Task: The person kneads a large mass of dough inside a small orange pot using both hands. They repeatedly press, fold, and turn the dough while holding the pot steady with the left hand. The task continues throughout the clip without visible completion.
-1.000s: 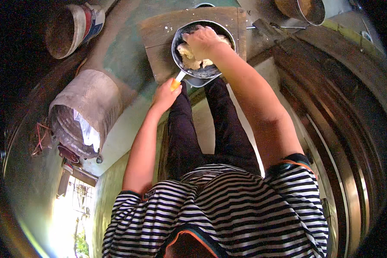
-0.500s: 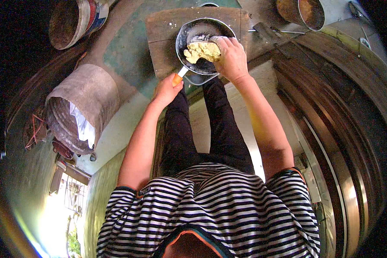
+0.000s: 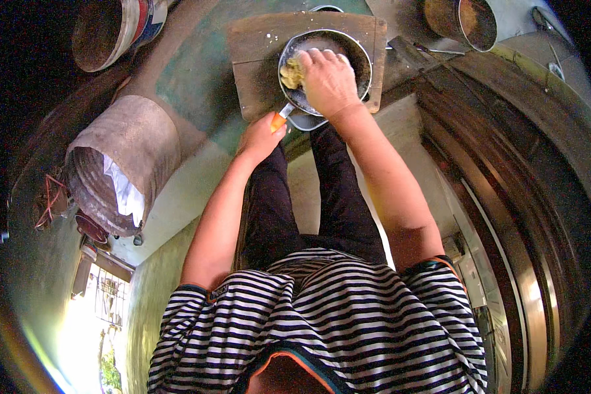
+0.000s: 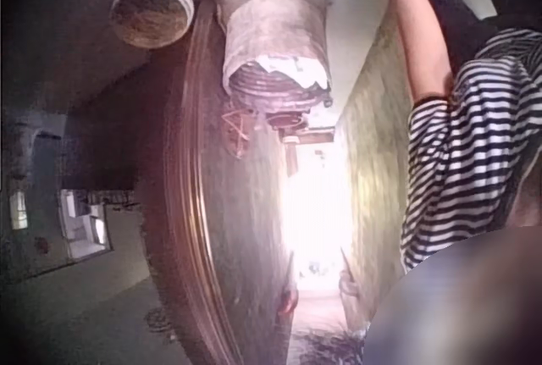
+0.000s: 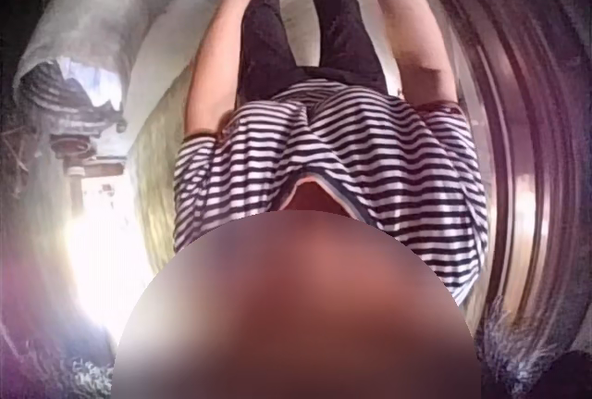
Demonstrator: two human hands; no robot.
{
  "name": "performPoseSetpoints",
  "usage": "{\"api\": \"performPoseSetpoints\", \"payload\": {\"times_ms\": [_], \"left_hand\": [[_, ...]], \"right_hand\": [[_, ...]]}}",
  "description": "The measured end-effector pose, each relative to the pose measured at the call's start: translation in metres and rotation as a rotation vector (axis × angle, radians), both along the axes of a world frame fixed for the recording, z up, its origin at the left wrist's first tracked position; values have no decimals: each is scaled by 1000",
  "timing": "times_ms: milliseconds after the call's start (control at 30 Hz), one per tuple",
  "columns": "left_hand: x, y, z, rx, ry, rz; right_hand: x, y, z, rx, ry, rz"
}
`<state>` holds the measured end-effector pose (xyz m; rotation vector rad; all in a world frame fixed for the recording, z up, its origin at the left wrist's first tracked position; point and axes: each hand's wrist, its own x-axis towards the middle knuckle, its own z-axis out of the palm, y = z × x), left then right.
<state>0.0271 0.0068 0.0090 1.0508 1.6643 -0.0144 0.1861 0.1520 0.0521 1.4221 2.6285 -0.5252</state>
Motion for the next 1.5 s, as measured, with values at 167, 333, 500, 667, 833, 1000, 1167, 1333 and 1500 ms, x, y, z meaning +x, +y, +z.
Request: {"api": "performPoseSetpoints", "payload": {"times_ms": [167,333,500,667,833,1000,1167,1333,1500], "left_hand": [[-6,0,3,-27,-3,-17],[-7,10,13,-37,-10,-27],[-7,6,7,-33,1,-32],[-10,13,10,-53,-1,-62],[-13,13,5,22,6,-88],[-17,21,8,18,0,-124],[-17,16,2,54,-15,-96],[-18,25,7,36,-76,-87],[-19,20,4,31,-5,-148]], "right_hand": [[7,2,26,-120,-268,165],[0,-7,22,-111,-237,28],[-2,-11,18,-18,-121,38],[21,-10,-4,87,93,104],[25,-4,-36,173,162,123],[17,-2,-60,77,123,213],[13,12,-82,-29,74,315],[13,25,-94,-94,87,309],[10,28,-106,-144,135,272]]}}
